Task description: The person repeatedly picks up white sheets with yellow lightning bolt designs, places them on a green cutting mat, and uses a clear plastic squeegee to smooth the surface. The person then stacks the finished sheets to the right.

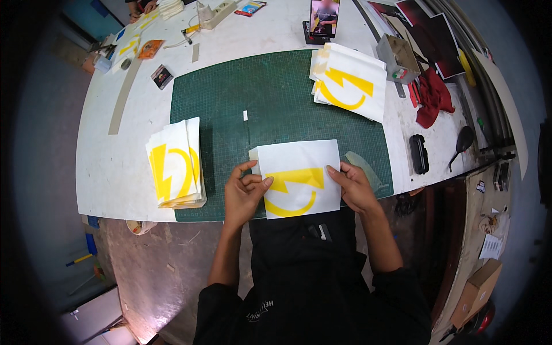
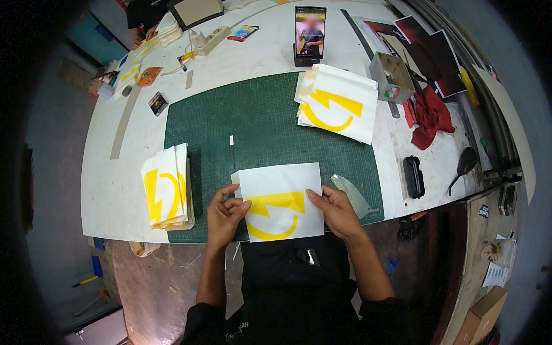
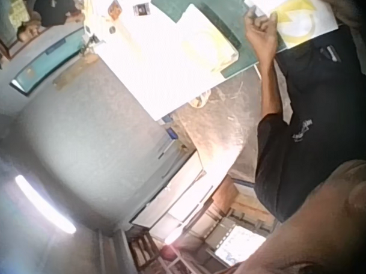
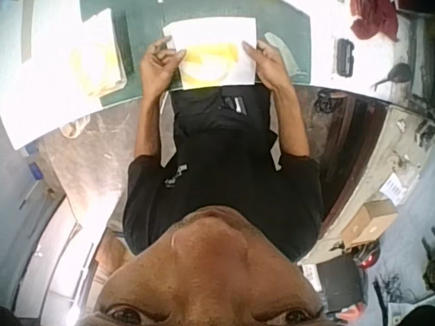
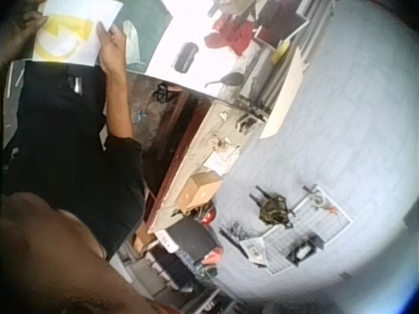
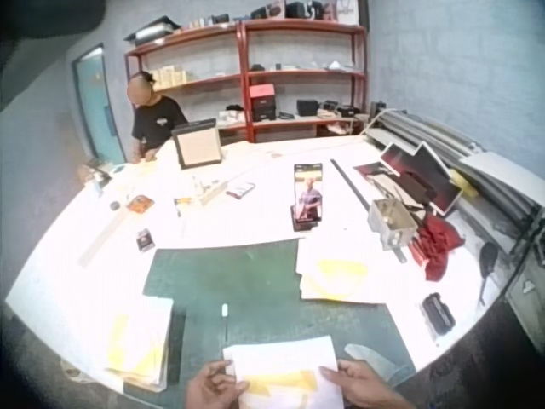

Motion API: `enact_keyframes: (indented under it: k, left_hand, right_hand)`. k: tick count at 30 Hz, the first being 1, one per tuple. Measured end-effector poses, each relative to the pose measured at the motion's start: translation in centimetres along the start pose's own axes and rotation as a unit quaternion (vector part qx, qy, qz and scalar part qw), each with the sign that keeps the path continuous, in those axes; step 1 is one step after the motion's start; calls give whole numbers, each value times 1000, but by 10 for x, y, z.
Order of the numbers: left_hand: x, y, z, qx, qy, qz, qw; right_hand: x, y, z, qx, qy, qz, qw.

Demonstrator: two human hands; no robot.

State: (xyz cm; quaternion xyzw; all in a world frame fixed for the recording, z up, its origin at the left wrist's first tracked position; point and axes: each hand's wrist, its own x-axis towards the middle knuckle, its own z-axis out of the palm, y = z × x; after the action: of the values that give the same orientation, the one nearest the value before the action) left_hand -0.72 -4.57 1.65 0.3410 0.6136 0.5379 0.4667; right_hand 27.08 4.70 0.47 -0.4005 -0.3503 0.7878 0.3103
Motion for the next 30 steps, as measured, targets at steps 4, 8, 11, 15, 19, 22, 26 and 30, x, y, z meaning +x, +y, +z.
enact_keyframes:
  k: [4,8,11,15,19,22,26,30]
  left_hand:
    - [1,3,3,-36,13,-15,999]
    - [5,-6,-9,-168,-95,-95,977]
    - [19,-7,-20,-176,-235,-92,952]
    - [55,-15,-25,-166,-321,-64,930]
    - [61,-11,-18,-254,-324,-43,910]
    - [56,-6,-12,-172,-311,31,934]
    - [42,8,7,-75,-188,-104,974]
    - [23,-4,25,41,-6,78,996]
  right_hand:
    - [0,-2,-4,2,18,6,1000]
    - [4,-6,-15,3,-19,37,999]
    - [14,-19,-17,47,-78,85,992]
    - [26,-13,-28,71,-180,20,981]
    - [20,-18,-19,-30,-172,-111,978]
    - [12,-19,-8,-151,-87,-111,978]
    - [12,-12,6,-170,36,-124,977]
    - [18,-11,10,-175,94,-120,973]
